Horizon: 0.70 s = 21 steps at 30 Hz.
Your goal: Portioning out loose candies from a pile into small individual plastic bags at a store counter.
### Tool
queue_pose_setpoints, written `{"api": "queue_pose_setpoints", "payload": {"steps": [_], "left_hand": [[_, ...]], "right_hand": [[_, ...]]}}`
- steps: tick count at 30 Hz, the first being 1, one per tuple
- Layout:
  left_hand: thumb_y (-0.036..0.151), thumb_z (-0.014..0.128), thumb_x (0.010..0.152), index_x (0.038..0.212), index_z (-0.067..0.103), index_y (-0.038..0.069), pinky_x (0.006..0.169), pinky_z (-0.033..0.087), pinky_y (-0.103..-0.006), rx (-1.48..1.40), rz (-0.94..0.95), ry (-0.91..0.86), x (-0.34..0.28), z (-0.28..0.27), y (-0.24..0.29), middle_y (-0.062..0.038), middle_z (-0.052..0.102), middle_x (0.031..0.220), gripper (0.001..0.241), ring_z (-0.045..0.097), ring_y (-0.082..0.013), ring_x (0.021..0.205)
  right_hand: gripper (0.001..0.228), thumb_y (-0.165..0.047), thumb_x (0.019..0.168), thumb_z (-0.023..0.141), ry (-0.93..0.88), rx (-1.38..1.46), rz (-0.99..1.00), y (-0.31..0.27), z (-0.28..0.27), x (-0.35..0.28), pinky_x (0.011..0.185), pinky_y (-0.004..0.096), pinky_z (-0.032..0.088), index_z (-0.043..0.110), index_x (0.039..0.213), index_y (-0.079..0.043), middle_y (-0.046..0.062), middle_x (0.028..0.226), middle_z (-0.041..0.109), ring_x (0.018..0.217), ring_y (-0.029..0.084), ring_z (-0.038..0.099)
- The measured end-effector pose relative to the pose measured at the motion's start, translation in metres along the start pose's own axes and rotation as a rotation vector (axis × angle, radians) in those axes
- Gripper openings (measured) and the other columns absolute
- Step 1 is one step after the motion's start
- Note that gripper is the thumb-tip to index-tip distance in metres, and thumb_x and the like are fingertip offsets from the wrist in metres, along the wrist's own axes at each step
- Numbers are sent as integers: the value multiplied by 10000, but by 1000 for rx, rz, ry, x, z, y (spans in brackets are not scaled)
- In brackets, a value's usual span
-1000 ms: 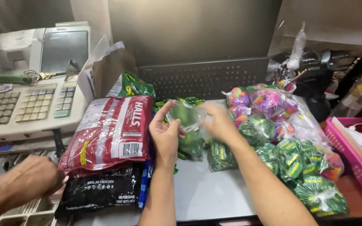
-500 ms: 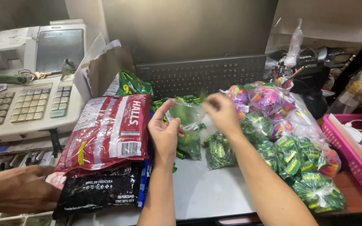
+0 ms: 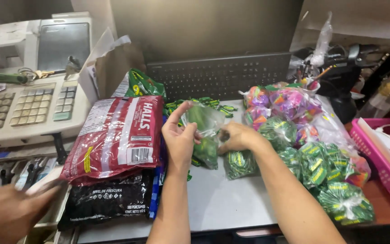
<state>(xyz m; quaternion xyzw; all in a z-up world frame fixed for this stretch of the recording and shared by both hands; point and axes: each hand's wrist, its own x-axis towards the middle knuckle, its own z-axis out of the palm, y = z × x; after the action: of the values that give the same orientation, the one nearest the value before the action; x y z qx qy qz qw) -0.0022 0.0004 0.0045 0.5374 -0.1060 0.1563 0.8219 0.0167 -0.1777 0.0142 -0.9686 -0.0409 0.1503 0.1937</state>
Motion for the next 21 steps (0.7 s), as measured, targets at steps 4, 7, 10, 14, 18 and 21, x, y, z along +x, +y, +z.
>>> {"api": "queue_pose_setpoints", "payload": {"steps": [4, 7, 10, 14, 18, 21], "left_hand": [[-133, 527, 795, 1393, 586, 7, 342, 521, -180, -2, -13, 6, 0, 1, 6, -200, 683, 1315, 617, 639, -131, 451], [-131, 533, 796, 1391, 589, 10, 345, 527, -184, 0, -30, 1, -2, 1, 4, -208, 682, 1319, 614, 647, -137, 460], [-129, 534, 793, 1394, 591, 20, 340, 523, -181, -11, -27, 17, 0, 1, 3, -198, 683, 1322, 622, 638, -133, 449], [-138, 540, 784, 1392, 596, 15, 331, 527, -200, -2, -41, -5, -1, 2, 0, -215, 700, 1279, 629, 641, -148, 443], [-134, 540, 785, 1390, 591, 12, 331, 505, -183, 22, -28, -18, -2, 3, 8, -202, 692, 1297, 625, 634, -121, 449], [-130, 515, 796, 1391, 597, 16, 327, 514, -196, 9, -68, 13, -2, 2, 7, -225, 724, 1211, 617, 629, -148, 433]], "right_hand": [[582, -365, 614, 935, -89, -28, 9, 19, 15, 23, 1055, 438, 519, 741, 1123, -160, 126, 1185, 748, 1231, 316, 665], [417, -215, 708, 863, 63, 49, -116, 27, 17, 17, 1109, 492, 466, 742, 1092, -106, 215, 1200, 737, 1247, 410, 636], [198, -53, 889, 722, 725, 374, -312, 21, -2, 7, 961, 451, 514, 695, 1084, -69, 148, 981, 716, 1035, 342, 680], [234, 65, 1009, 572, 934, 855, -714, -19, -5, -19, 864, 321, 599, 633, 1219, -18, 134, 1061, 741, 1025, 216, 708], [372, -37, 1004, 600, 786, 720, -737, -26, -2, -14, 983, 414, 566, 595, 1375, -61, 154, 1247, 715, 1215, 287, 660], [447, -34, 1006, 571, 766, 630, -478, 9, -12, 24, 995, 493, 533, 520, 1450, -54, 220, 1335, 658, 1282, 390, 600]]}}
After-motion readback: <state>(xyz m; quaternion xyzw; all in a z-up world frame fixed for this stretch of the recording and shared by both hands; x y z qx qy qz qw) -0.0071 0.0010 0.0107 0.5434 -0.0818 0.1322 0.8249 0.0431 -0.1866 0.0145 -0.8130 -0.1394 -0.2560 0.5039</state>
